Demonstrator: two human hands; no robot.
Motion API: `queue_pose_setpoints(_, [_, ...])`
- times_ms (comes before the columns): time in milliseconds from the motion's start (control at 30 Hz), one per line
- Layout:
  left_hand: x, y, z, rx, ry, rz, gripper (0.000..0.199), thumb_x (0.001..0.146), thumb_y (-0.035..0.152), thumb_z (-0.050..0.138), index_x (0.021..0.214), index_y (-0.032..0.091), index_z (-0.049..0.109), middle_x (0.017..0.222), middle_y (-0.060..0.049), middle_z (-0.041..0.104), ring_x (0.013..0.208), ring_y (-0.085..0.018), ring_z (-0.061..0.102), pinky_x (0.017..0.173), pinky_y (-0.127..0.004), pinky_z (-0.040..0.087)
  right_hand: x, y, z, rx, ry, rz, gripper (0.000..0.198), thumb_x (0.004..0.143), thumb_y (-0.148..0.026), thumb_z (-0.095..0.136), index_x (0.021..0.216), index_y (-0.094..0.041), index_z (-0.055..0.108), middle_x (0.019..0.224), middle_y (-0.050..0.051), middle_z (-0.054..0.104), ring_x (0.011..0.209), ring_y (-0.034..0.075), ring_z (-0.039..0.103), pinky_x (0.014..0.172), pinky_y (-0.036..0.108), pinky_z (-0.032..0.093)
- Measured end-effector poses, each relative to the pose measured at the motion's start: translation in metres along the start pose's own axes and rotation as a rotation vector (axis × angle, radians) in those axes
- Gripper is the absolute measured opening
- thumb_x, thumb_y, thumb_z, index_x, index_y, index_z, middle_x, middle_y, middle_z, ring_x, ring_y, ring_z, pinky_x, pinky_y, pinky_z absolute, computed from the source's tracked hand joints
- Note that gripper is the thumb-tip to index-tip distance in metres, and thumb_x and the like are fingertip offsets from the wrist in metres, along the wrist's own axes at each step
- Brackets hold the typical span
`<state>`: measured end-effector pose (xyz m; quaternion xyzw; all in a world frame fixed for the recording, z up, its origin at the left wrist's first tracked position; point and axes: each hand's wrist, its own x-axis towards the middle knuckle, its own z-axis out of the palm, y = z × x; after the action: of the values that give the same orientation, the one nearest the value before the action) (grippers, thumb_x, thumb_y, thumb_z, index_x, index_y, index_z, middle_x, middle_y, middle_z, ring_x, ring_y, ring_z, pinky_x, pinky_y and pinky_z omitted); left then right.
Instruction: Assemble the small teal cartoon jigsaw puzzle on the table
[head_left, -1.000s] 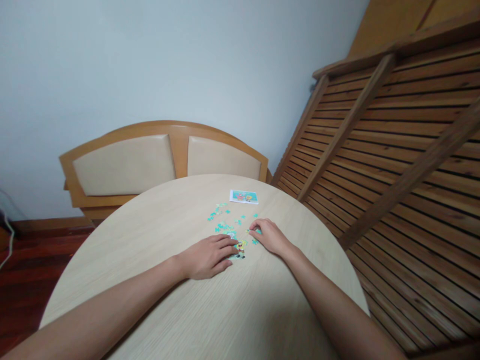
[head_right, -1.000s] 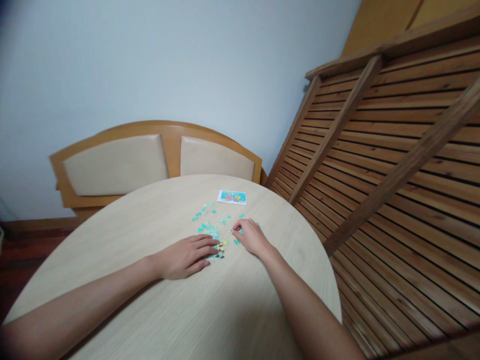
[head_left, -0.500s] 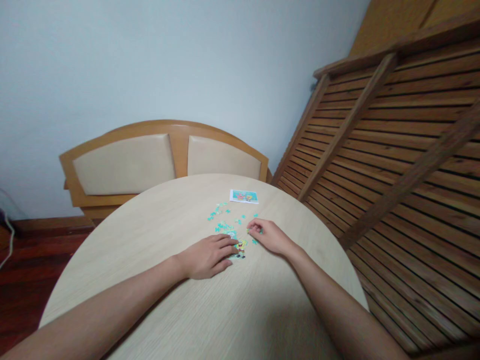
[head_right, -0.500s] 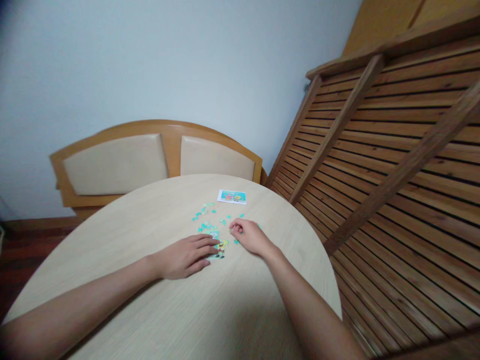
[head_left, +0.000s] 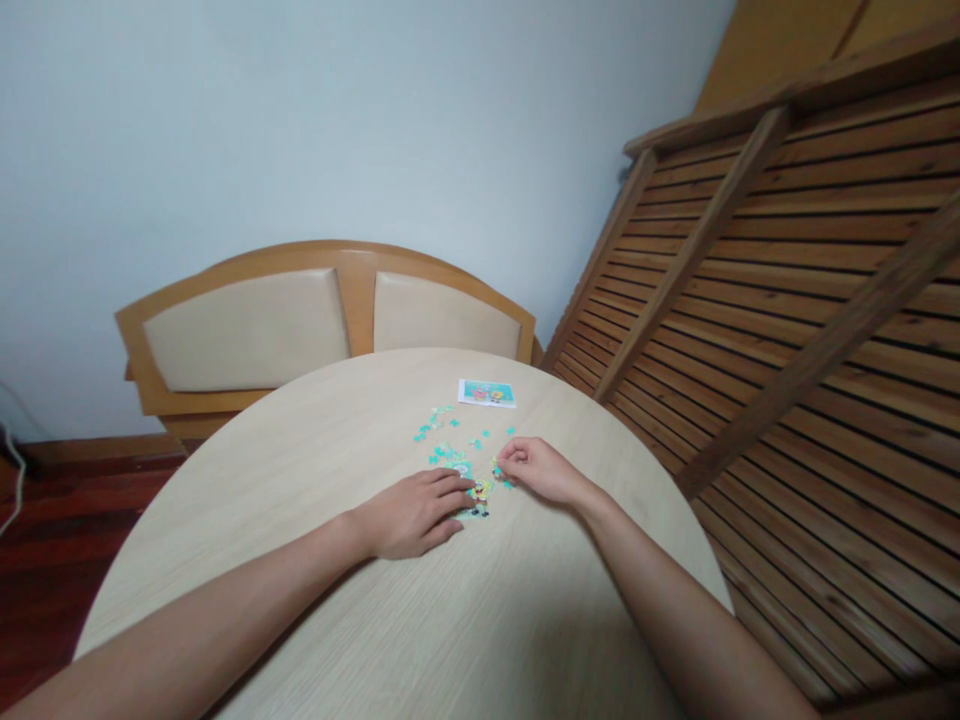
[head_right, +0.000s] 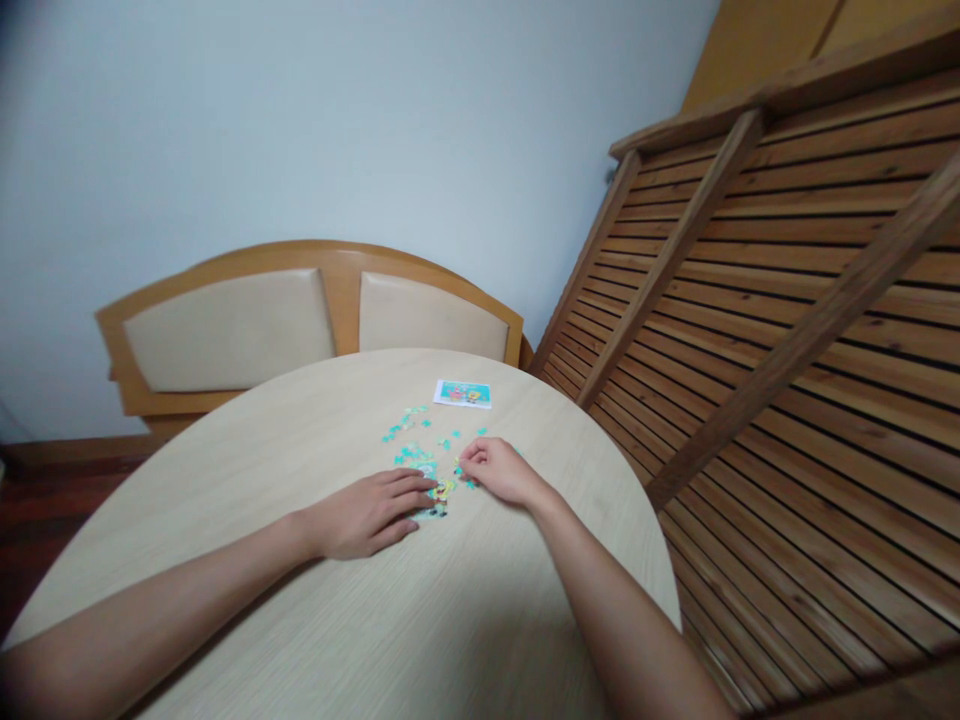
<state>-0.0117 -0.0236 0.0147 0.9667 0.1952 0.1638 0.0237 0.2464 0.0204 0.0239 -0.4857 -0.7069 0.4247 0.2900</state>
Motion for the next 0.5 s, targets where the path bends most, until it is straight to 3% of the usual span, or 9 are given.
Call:
queue_pose_setpoints(233, [0.0008,0.0010,-0.0010,0.008,-0.011,-0.004,0.034,0.101,0.028,0.046,0.132,0.019,0.054,0.137,-0.012,0.058,0.127,-0.026,0.053,0.113,-0.043,0.039,-0.0016,-0.0010,0.0028,0.072,-0.063,0.164,0.013,0.079,-0.027,0.064,0.081,-0.014,0.061,0.076,0.006,0.071,0.059,0.011,0.060,0.045,0.018,0.035])
queue_pose_setpoints(500, [0.0003,0.0003,-0.0005,-0.008,0.007,0.000,0.034,0.101,0.029,0.046,0.132,0.021,0.053,0.138,-0.011,0.057,0.128,-0.025,0.053,0.113,-0.043,0.039,0.0003,0.0012,0.0042,0.040,-0.024,0.116,0.010,0.077,-0.024,0.063,0.076,-0.013,0.063,0.067,0.002,0.068,0.051,0.007,0.051,0.043,0.017,0.031])
